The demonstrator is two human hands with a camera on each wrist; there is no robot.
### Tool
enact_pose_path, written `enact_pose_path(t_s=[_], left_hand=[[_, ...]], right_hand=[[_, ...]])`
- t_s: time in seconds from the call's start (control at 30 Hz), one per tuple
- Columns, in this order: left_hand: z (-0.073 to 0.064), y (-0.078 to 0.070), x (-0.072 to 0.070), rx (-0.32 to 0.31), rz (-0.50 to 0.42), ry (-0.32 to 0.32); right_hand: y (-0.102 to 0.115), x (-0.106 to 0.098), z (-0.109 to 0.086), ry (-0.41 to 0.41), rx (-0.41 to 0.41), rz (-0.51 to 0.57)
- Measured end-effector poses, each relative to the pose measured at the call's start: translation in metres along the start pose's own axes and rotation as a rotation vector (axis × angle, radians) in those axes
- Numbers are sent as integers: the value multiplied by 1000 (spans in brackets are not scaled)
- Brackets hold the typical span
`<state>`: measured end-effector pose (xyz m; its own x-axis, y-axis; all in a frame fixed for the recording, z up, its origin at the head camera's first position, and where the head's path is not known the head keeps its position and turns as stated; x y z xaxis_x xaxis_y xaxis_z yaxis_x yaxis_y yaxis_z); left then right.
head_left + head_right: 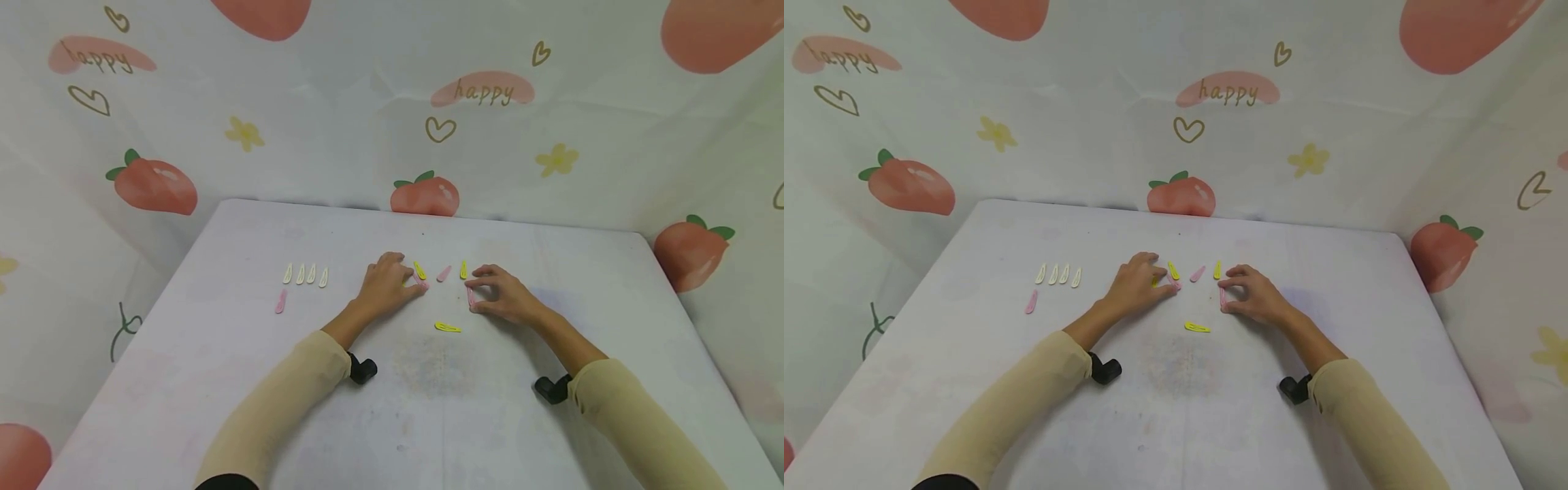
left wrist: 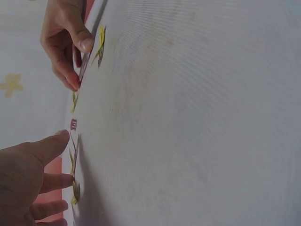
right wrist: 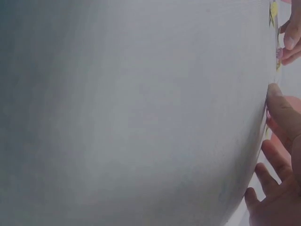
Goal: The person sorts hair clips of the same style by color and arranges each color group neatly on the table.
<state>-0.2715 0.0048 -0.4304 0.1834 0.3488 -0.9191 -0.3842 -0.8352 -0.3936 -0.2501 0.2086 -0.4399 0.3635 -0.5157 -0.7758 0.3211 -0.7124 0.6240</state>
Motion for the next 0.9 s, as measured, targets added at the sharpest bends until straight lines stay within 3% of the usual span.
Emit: enact_pose_path(t_s=[0.37,0.73,0.9], left_hand=[[4,-2,0,-40,-6,-42],[3,-8,-4,-147,20,-114],[3,-9,-3,-104,0,-108]], right_hand=[[3,0,0,6,-3,-27],[2,1,1,11,4,-42],[1,1,1,8,16,-55]])
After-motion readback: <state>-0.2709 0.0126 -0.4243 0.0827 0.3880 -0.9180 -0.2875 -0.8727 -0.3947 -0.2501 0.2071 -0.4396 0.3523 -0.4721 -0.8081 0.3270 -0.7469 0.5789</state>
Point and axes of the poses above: each hand's wrist, its own z-axis towards the middle knuckle, its own x-axis out of the palm, y = z × x, the point moved 9 cm from there along z, towards the middle knuckle, and after that the axes turned 5 degrees about y, right-handed, at the moved point
